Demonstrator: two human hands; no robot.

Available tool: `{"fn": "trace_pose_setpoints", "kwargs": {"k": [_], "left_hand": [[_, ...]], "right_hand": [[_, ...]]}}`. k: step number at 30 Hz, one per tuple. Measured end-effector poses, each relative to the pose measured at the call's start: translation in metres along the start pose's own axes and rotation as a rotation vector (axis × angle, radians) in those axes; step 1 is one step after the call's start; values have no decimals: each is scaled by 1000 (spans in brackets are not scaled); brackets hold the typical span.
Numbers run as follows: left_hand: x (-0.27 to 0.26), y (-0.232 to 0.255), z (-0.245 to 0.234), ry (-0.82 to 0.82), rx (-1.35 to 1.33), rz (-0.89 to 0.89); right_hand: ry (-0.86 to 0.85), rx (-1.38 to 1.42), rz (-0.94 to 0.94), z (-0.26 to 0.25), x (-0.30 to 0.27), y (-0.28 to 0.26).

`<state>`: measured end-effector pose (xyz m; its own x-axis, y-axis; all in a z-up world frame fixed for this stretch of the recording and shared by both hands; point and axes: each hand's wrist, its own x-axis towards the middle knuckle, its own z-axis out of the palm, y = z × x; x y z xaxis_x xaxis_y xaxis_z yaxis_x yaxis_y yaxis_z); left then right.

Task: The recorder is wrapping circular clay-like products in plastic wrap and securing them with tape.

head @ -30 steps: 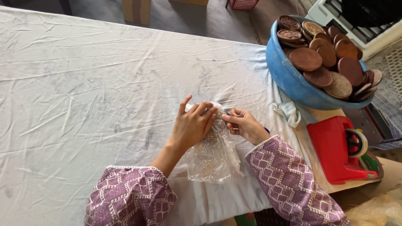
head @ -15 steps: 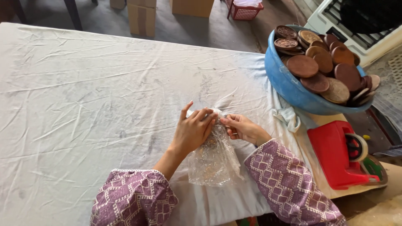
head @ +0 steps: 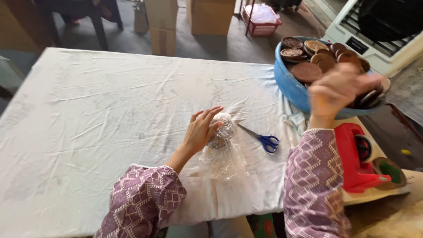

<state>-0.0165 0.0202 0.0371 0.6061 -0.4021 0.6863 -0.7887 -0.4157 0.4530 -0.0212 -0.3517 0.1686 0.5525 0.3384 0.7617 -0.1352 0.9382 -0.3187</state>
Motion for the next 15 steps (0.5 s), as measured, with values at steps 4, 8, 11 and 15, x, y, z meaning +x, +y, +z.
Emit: {"fn": "trace_pose_setpoints", "kwargs": {"k": [4,8,11,15], "left_hand": [[-18,6,-15,33,15,-32],[-76,26,-22,84,-4,-103],[-110,60,-35,-21,-149,-390],[-105,93,-53,-213,-402,-490]], "right_hand": [[469,-1612,542,-46,-51,102],[34,-2053,352,9,-109,180],[-68,-2144,393,34,-121,196],[-211,-2153,541,71,-100,191]]}}
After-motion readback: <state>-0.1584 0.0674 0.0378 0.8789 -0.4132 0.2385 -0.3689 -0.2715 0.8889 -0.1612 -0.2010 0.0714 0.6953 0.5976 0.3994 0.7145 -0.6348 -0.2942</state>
